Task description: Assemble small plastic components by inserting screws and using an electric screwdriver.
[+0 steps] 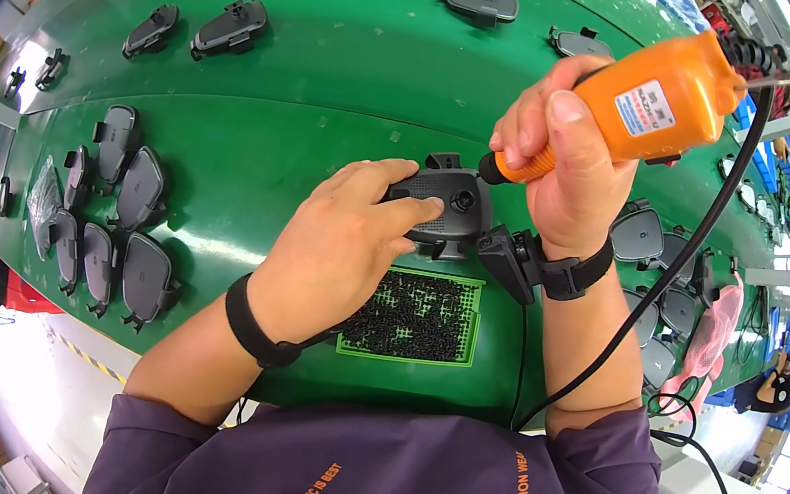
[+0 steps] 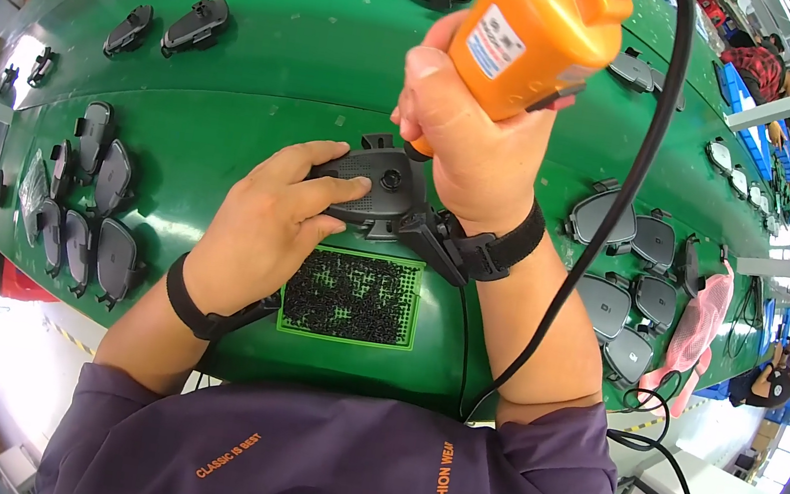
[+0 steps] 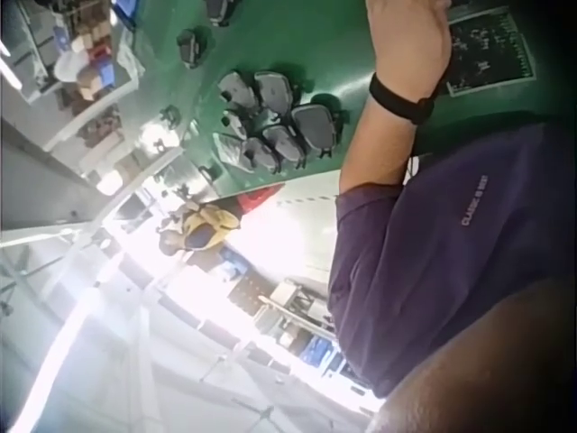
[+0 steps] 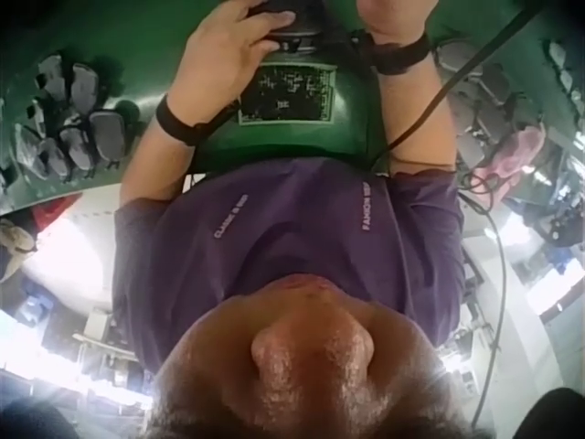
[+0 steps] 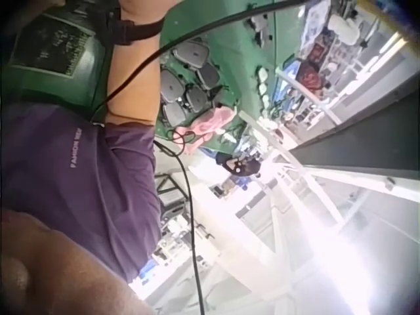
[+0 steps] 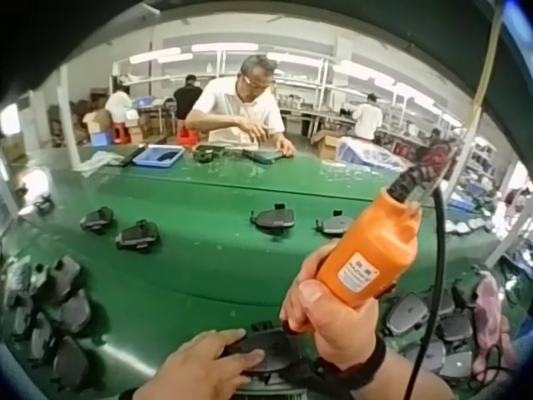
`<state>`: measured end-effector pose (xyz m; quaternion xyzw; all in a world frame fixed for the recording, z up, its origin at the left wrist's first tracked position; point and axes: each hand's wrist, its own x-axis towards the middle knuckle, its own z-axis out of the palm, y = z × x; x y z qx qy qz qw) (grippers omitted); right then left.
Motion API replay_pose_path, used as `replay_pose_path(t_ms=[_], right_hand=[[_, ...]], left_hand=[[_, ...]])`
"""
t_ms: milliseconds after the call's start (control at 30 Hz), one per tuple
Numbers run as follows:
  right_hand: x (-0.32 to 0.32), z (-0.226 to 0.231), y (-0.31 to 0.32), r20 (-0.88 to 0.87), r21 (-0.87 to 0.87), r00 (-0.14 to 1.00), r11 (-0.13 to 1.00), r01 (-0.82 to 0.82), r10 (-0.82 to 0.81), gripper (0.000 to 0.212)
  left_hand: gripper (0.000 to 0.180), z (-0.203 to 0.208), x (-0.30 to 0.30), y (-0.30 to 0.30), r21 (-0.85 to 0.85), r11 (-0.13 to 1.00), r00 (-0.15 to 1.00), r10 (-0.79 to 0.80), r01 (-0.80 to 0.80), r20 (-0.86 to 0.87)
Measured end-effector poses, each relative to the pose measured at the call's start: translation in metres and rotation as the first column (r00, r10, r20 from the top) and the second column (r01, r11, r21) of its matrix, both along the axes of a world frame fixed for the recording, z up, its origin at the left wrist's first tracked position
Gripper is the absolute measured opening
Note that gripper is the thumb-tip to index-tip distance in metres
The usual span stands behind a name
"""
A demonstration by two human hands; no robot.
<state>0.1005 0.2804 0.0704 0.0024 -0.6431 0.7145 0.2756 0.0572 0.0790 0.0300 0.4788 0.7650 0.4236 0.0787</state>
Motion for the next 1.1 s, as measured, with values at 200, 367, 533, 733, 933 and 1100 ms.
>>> replay_pose_path(t_ms=[200, 367, 533, 733, 933, 1100], right_hand=[[0.014, 0.007, -0.006, -0.018, -0.015, 0.997, 0.997, 0.069, -0.07, 0.032], [0.049, 0.046, -0.034, -0.167, -0.012, 0.943, 0.957, 0.29, -0.288, 0.051], [0.077, 0.042, -0.027, -0.168, 0.089, 0.985, 0.996, -0.026, 0.041, 0.046], [0.081, 0.051, -0.039, -0.188, 0.043, 0.982, 0.999, -0.01, 0.018, 0.052], [0.082, 0.053, -0.046, -0.195, 0.001, 0.979, 0.998, -0.063, 0.062, 0.054], [0.081, 0.057, -0.046, -0.178, 0.083, 0.981, 0.994, -0.064, 0.078, 0.051]], left_hand=[[0.037, 0.004, 0.002, -0.008, -0.003, 1.0, 0.996, -0.021, 0.02, -0.086], [0.033, 0.0, 0.014, -0.007, 0.175, 0.983, 0.944, 0.113, -0.06, -0.31], [0.022, 0.024, 0.036, -0.033, 0.016, 0.999, 0.967, -0.038, 0.044, -0.251], [0.011, 0.005, 0.044, -0.05, -0.37, 0.924, 0.911, -0.227, 0.09, -0.344], [0.006, -0.008, 0.037, -0.044, -0.203, 0.962, 0.934, -0.236, 0.184, -0.268], [0.016, -0.007, 0.027, -0.034, -0.041, 0.989, 0.99, -0.139, 0.139, -0.004]])
